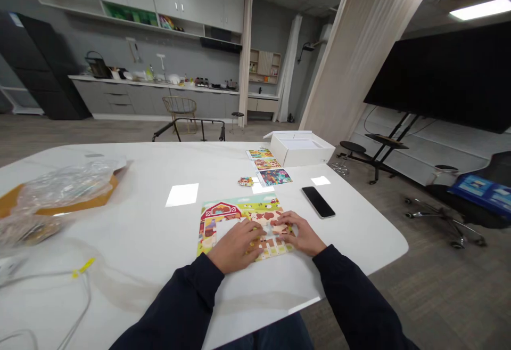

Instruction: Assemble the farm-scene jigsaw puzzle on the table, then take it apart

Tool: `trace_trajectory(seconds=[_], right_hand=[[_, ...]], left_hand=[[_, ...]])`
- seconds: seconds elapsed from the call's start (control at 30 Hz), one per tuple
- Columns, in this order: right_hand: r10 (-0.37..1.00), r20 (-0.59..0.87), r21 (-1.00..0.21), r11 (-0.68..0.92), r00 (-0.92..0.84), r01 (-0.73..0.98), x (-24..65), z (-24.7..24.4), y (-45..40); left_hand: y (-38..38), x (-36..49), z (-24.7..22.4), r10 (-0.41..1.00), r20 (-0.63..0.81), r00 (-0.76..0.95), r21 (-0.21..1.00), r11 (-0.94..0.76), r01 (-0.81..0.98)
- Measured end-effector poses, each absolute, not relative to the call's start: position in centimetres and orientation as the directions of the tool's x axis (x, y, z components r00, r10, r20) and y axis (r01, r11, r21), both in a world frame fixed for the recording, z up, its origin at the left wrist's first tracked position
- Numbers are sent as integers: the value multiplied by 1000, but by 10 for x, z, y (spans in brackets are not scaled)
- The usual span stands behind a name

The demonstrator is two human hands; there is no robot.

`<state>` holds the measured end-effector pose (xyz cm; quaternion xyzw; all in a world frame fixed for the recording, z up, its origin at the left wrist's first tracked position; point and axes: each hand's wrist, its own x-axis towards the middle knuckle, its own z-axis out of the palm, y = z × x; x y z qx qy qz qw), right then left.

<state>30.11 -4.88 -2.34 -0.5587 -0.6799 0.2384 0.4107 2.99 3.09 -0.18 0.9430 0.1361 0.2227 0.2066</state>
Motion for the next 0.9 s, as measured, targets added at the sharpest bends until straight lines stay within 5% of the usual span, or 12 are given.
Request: trace_trajectory(seconds=[0.5,0.9], right_hand=[[934,331,-671,335,-137,661,292,-27,-41],[936,349,-726,297,-38,620,297,-32,-40]], left_hand=[[29,31,-1,360,190,914,438,-864,249],[31,31,0,346,190,919,431,-870,239]])
